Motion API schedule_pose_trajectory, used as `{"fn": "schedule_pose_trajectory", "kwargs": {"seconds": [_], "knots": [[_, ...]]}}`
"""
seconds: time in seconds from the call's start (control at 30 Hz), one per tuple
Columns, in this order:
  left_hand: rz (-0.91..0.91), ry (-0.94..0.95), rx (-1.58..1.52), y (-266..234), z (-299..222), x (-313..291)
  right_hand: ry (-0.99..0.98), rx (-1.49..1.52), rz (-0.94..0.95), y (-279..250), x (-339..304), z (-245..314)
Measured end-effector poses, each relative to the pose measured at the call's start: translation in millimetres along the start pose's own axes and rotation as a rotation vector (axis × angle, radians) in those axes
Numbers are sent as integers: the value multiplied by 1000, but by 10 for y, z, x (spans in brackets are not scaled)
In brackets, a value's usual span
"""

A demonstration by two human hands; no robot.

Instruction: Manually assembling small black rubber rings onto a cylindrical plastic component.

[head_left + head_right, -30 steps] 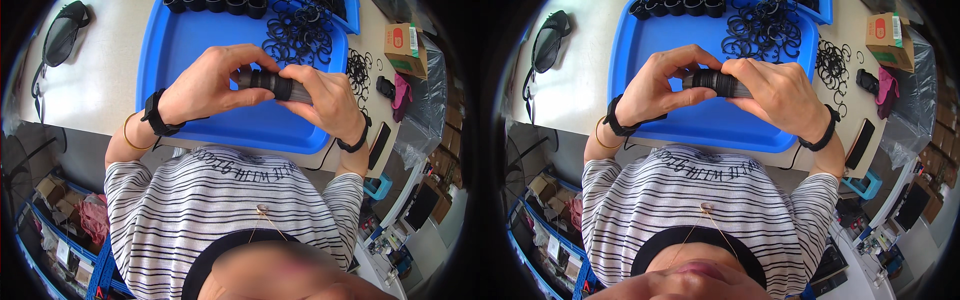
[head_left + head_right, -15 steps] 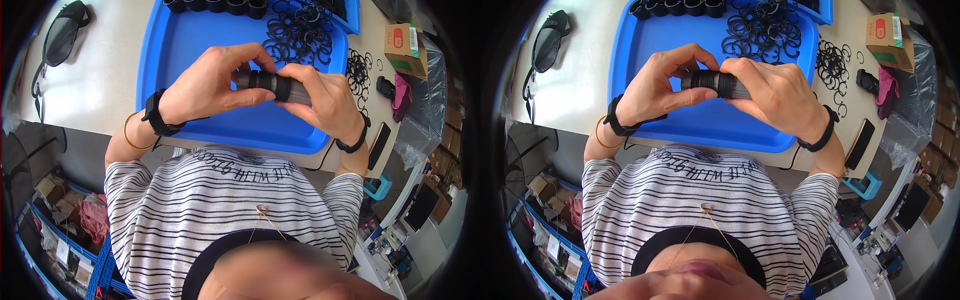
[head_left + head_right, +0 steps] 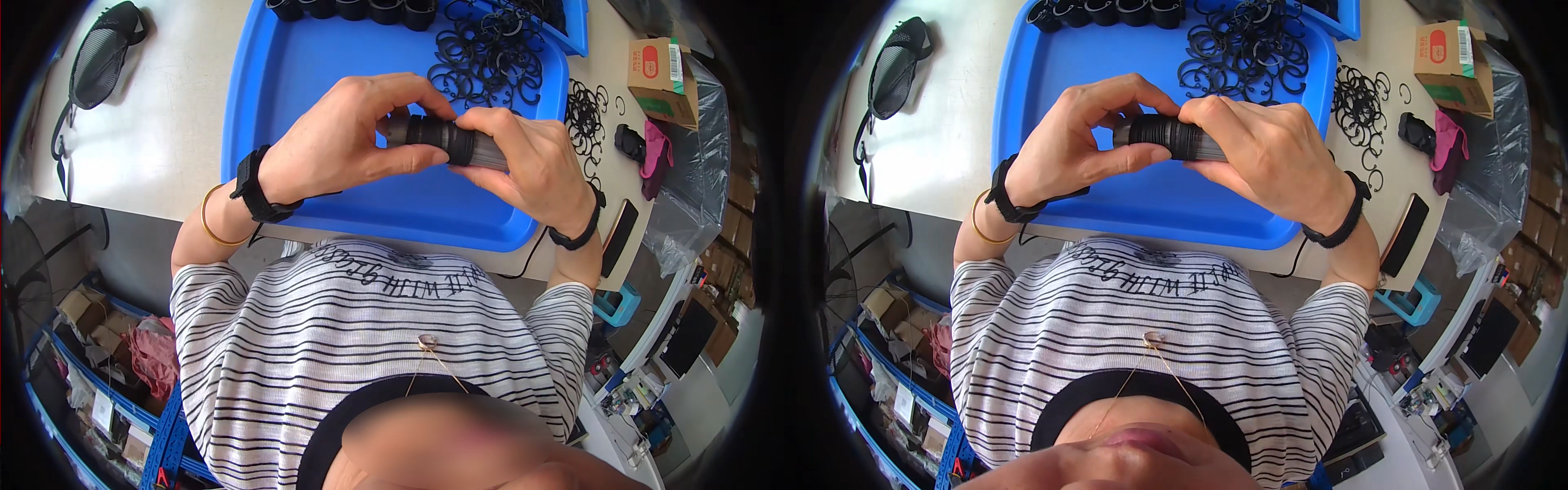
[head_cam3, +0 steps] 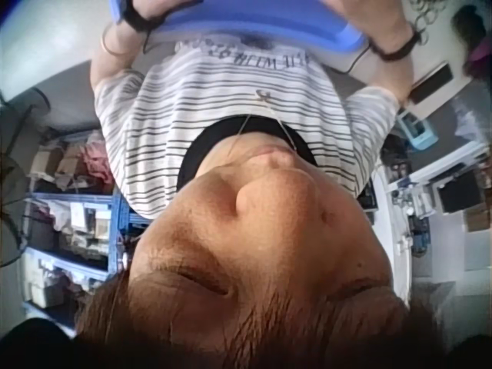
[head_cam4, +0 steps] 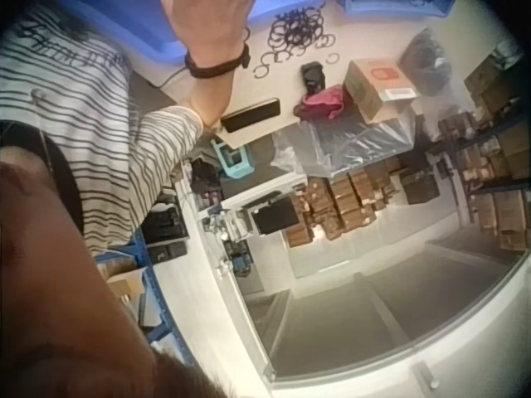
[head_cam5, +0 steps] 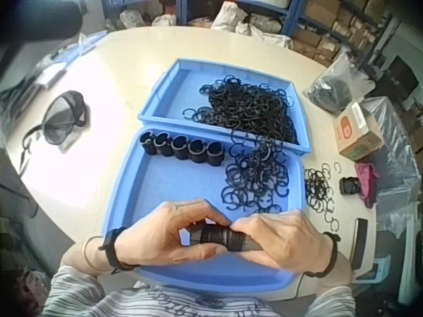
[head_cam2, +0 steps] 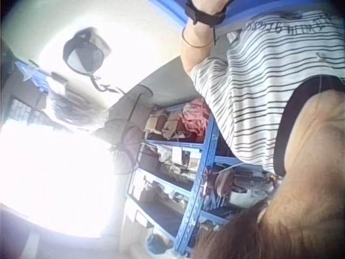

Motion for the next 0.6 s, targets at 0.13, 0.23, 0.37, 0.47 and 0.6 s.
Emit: {"fn": "schedule_pose_trajectory", "kwargs": {"seconds": [0.13,0.23,0.37,0.47,0.6], "knots": [[3,-7,-17,-1,15,1,11,-5,9,5,-2,-11],[-11,-1,-20,9,5,-6,-6,-5,-4,-8,-15,13],[-3,-20,-14,10,-14,10,-5,-2,1,6,-9,27],[11,-48,4,19,11,6,-4,-7,6,17,-4,26],[8,-66,-6,16,32,-1,4,-1,6,23,-1,18]]}}
Point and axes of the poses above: each hand's wrist, its own x-axis towards the middle knuckle, its own y-axis out of the palm, z = x × y, the point moved 10 cm from there along x, towards the middle knuckle, and after that the axes turned 9 degrees about y, right-handed, at the moved point
